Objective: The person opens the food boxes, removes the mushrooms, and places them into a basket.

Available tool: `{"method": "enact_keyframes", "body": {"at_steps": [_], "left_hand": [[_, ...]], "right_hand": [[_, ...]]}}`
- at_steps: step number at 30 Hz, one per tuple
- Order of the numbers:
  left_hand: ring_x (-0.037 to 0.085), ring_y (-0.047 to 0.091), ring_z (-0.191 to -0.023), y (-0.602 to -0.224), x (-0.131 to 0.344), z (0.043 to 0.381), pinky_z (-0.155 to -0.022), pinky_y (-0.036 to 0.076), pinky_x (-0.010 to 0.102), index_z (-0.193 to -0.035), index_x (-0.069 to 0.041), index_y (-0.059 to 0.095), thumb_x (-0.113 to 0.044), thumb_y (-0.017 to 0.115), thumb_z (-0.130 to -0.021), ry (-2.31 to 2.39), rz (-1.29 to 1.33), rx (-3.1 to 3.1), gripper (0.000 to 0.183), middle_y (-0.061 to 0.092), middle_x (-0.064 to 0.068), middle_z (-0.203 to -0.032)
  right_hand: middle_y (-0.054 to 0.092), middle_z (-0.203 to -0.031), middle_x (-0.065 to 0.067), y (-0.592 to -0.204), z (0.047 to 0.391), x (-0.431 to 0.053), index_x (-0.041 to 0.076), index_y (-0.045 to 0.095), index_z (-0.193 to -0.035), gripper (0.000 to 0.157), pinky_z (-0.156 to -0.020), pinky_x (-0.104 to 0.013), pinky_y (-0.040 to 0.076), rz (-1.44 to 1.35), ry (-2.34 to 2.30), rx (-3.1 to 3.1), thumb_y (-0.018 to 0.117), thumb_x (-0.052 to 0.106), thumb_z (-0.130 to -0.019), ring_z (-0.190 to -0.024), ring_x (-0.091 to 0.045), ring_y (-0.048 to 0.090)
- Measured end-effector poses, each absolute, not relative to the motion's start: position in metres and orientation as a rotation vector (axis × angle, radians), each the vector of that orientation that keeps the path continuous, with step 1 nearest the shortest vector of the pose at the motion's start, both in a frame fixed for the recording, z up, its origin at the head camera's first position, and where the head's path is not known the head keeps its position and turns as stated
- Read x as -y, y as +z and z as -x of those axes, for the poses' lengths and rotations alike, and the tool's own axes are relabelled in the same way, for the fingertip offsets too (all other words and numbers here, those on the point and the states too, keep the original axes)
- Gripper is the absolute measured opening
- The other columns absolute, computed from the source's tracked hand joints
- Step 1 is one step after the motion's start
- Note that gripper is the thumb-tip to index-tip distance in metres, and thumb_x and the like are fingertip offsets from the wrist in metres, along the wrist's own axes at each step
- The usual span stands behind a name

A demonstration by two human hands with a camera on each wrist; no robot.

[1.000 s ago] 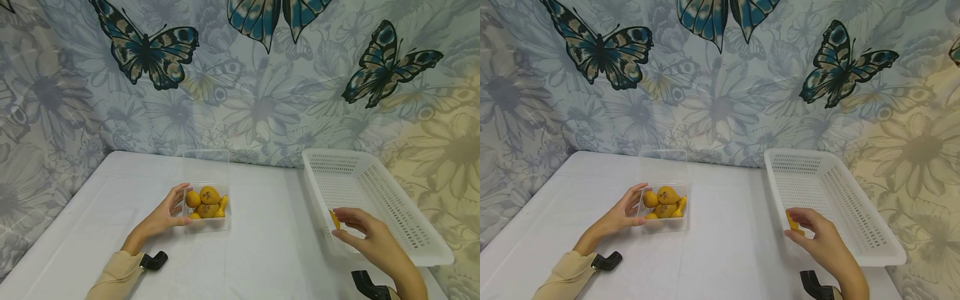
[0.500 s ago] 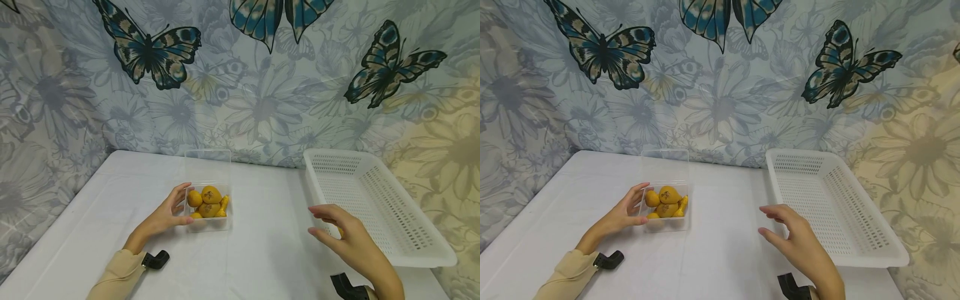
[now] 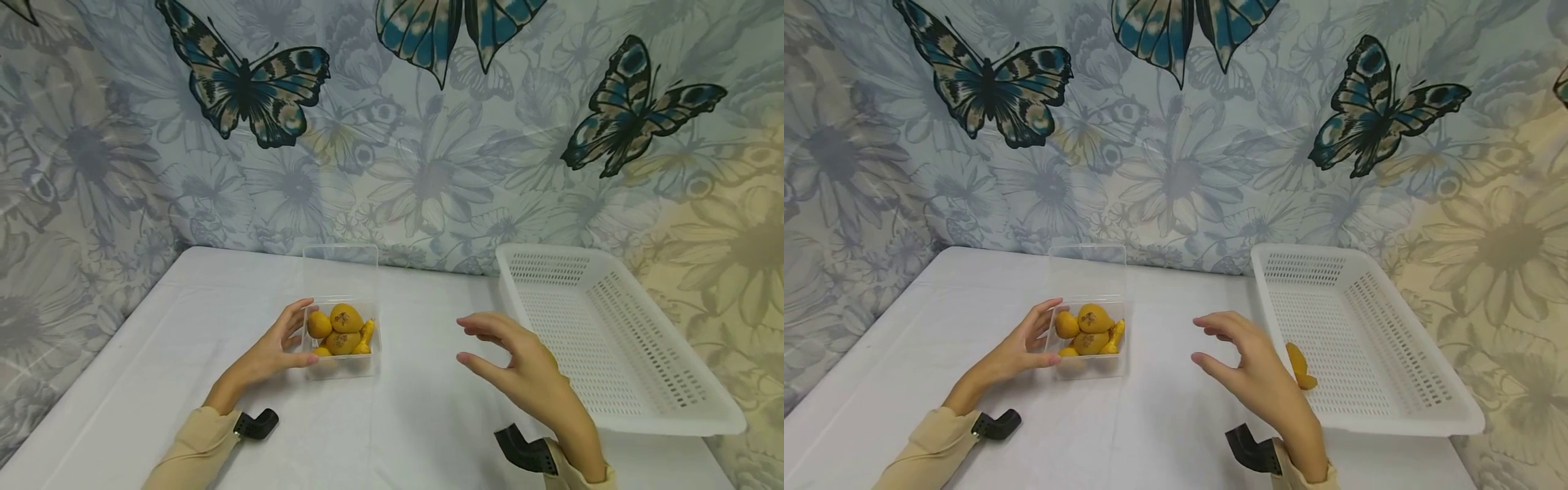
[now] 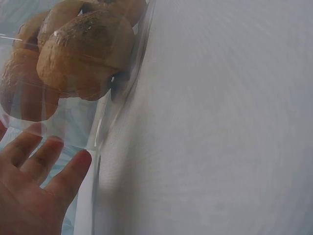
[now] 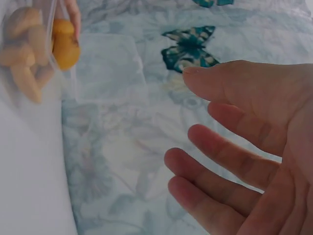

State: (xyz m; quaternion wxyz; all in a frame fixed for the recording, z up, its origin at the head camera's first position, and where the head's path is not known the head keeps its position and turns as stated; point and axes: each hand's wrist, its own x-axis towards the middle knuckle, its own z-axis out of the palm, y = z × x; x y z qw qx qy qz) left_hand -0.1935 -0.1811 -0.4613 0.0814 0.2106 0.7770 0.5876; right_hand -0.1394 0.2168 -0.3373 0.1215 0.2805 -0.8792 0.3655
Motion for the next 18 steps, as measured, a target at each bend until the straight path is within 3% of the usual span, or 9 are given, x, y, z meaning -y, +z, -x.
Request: {"method": "enact_keyframes", "body": {"at_steps": [5,18], "left_hand": [[0.051,0.015,-0.149,-0.461,0.180,0.193,-0.113,0.024,0.073,-0.157,-0.015,0.014,-0.016,0.076,-0.087,1.759,-0.634,-2.321,0.094,0.020,0.021,-0.163],[0.050,0.013,-0.150,-0.460,0.180,0.193,-0.113,0.024,0.072,-0.158,-0.020,0.014,-0.019,0.076,-0.088,1.744,-0.624,-2.328,0.093,0.019,0.020,-0.163]], "right_hand": [[0.067,-0.120,0.004,-0.336,0.152,-0.203,0.017,0.065,-0.123,0.039,-0.098,-0.021,0.052,-0.879,1.198,2.566,0.078,0.014,-0.086,-0.110,-0.008,0.064],[0.066,-0.123,-0.002,-0.349,0.183,-0.170,0.012,0.064,-0.124,0.042,-0.102,-0.027,0.052,-0.867,1.418,2.563,0.079,0.012,-0.085,-0.114,-0.020,0.064]]}}
